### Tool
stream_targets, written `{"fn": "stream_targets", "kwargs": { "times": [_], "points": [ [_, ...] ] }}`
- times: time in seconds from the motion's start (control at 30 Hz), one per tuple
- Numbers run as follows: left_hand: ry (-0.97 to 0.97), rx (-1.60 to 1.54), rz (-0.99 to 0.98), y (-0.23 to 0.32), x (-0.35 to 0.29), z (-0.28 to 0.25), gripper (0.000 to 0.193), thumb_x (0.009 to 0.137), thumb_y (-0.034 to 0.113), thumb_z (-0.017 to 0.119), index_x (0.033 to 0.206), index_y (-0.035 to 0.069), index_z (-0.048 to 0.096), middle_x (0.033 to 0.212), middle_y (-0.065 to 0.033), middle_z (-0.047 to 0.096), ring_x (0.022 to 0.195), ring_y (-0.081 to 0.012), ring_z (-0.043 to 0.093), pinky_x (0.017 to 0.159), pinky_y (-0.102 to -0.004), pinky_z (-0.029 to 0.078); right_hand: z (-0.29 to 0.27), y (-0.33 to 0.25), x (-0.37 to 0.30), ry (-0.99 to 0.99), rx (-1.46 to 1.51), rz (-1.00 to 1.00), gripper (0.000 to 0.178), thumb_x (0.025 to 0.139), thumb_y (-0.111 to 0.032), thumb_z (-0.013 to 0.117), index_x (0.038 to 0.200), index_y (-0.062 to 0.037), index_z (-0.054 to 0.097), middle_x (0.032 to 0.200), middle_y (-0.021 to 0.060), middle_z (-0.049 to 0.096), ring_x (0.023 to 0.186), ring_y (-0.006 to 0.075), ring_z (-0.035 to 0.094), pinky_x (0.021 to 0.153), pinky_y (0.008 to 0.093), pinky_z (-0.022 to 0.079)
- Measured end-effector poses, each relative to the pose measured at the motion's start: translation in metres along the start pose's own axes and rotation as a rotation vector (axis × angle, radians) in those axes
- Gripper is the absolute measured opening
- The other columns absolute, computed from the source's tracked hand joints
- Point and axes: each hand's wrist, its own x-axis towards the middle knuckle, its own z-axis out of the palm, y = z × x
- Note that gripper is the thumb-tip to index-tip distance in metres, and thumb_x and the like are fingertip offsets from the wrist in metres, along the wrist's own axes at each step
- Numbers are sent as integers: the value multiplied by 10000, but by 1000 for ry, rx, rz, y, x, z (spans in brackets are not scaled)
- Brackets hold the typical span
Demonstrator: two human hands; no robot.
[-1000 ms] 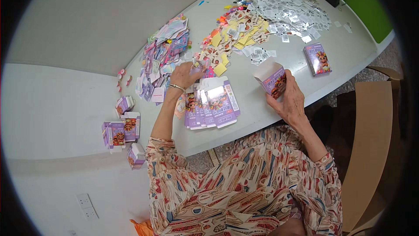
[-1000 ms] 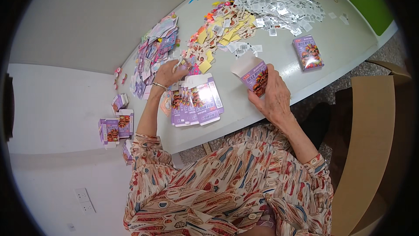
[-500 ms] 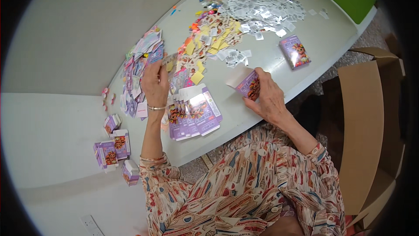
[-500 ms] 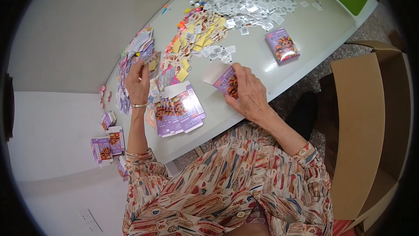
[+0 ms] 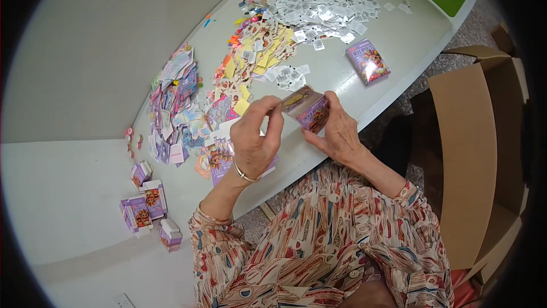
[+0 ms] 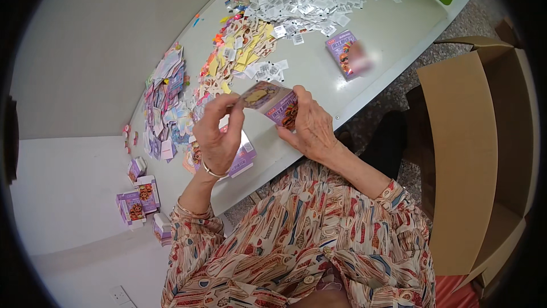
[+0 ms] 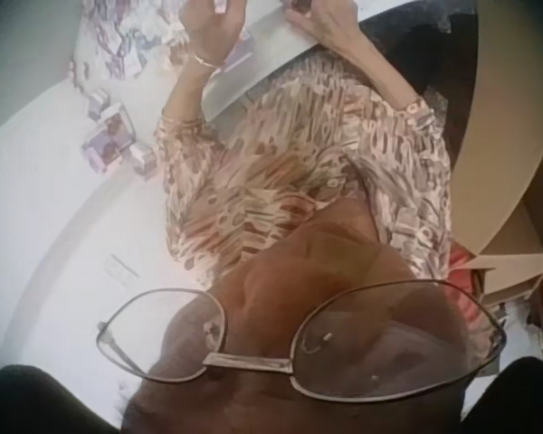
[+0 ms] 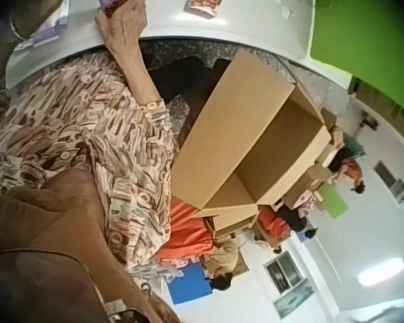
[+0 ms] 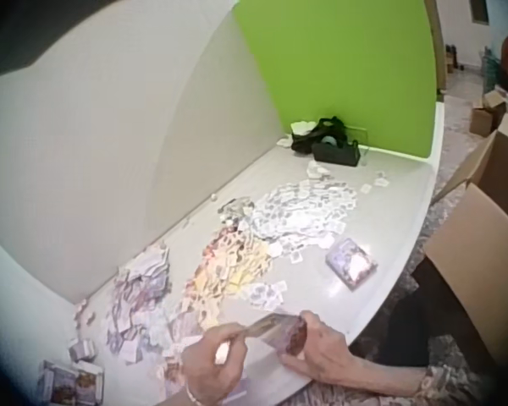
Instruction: The recorder is sorting small decorative cards and inserting them into purple retail packaging on a white workshop table.
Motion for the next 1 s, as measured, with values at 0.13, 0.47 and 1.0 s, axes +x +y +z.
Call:
{"fn": "stream_targets", "kwargs": {
  "times": [0.13,0.47,1.0],
  "points": [
    [-157,178,108,-4,-1,9,257,710,-42,693,956,5,636,932,-89,647,856,-256,612,716,-360,486,2,3,2,91,4,-129,927,649,-144,801,1361,26,232,1119,227,500,937,384,580,742,411,514],
    [-180,486,112,8,-9,20,295,791,84,686,1081,40,651,1247,-143,522,1083,-319,494,886,-420,401,-5,1,4,-7,34,-52,925,649,-134,801,1372,-10,237,1134,207,483,952,387,576,725,424,524],
    [-152,73,-102,-9,-2,33,102,777,0,644,858,-9,583,978,-129,599,736,-280,621,637,-362,503,-4,3,2,20,20,-123,957,669,-136,808,1395,-47,191,1139,201,480,927,384,594,657,422,540]
  ]
}}
